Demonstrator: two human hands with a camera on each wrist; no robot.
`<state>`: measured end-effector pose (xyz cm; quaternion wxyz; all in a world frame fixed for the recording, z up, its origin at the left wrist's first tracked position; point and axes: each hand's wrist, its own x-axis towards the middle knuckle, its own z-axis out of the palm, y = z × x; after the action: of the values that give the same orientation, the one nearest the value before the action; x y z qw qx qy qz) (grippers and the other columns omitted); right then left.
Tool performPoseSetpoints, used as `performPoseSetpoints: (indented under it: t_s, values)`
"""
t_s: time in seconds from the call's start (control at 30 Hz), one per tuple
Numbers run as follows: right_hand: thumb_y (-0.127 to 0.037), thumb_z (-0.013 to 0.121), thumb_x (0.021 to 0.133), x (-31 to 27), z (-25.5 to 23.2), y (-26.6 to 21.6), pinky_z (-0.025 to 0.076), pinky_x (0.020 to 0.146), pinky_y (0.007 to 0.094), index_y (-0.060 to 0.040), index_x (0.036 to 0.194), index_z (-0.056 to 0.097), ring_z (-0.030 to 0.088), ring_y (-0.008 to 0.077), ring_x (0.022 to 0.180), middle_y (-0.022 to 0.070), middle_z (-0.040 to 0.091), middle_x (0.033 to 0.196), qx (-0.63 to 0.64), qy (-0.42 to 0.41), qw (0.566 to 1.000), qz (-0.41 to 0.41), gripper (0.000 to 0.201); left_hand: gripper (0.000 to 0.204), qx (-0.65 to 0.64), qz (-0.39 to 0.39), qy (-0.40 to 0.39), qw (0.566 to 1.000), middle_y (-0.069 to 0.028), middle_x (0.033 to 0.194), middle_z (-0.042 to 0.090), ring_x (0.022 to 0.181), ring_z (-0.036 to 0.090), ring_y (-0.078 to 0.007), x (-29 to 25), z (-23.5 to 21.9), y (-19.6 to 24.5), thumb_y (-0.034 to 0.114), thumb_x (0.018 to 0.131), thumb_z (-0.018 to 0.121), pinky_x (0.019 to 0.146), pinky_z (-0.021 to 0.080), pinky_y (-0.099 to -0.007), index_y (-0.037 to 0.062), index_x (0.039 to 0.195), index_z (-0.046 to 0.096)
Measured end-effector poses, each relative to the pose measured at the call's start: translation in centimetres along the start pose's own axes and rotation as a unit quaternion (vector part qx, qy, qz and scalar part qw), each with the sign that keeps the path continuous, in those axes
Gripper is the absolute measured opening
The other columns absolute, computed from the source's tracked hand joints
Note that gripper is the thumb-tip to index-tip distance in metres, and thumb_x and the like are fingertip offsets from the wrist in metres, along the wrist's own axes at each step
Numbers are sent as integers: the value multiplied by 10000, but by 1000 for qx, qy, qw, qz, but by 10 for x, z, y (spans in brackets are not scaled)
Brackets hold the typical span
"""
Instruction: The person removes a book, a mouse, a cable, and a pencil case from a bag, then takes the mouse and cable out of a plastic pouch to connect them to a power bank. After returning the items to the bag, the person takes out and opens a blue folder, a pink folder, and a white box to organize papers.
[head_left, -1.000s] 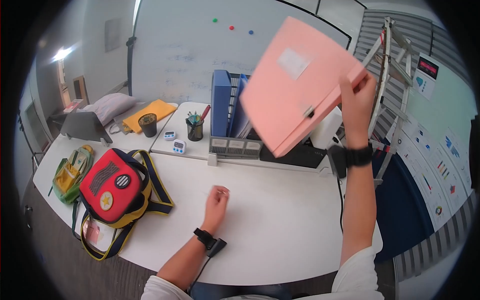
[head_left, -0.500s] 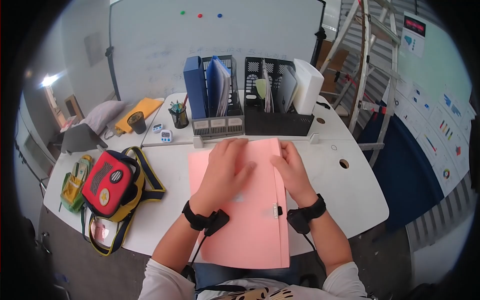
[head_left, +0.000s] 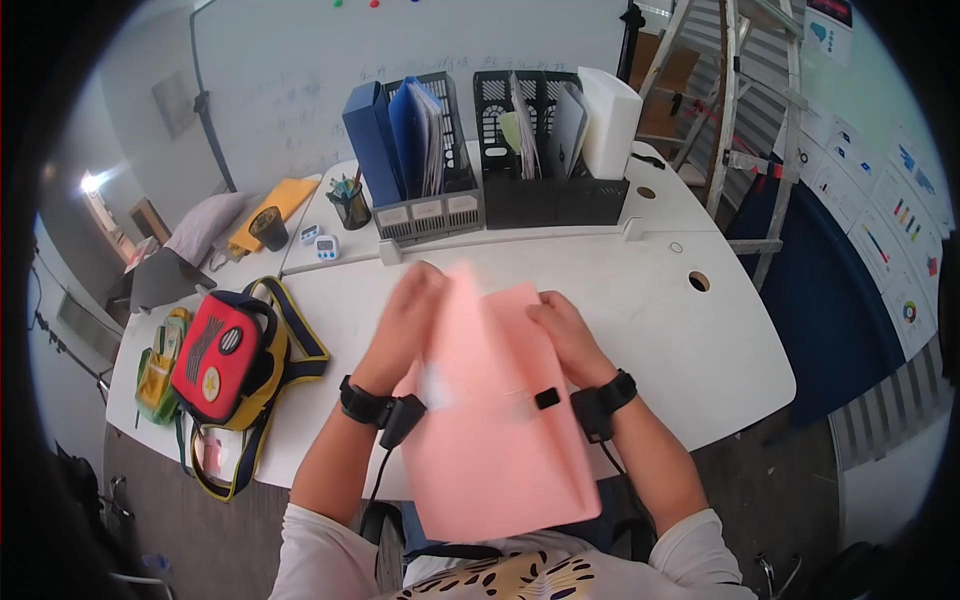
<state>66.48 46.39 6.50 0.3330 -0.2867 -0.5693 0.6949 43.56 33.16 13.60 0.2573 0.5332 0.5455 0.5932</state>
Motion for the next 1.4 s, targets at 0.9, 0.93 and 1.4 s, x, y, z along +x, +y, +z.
performPoseSetpoints:
  t_s: [0.9,0.93,1.4]
  values:
    - [-355,665,1053,-31,-30,12,440,1139,364,67,1550,416,544,218,1366,153,569,1488,-68,-94,992,50,698,936,115,-184,-63,974,-290,1497,541,1389,566,-323,-21,-12,-89,288,1000,736,1152,469,-408,-81,1641,163]
    - [-333,692,1035,-32,-32,8,440,1139,364,69,1544,422,548,219,1361,153,571,1485,-75,-74,993,43,702,946,72,-185,-60,978,-281,1478,562,1363,591,-305,-19,-14,-84,299,1002,735,1147,476,-407,-94,1636,154]
    - [-165,850,857,-20,-10,-49,479,1063,442,46,1481,438,564,353,1233,215,551,1350,-492,182,811,-259,777,703,-298,-114,32,947,-125,1373,632,1252,632,-208,-17,-18,-64,342,969,776,1023,552,-362,-19,1492,474]
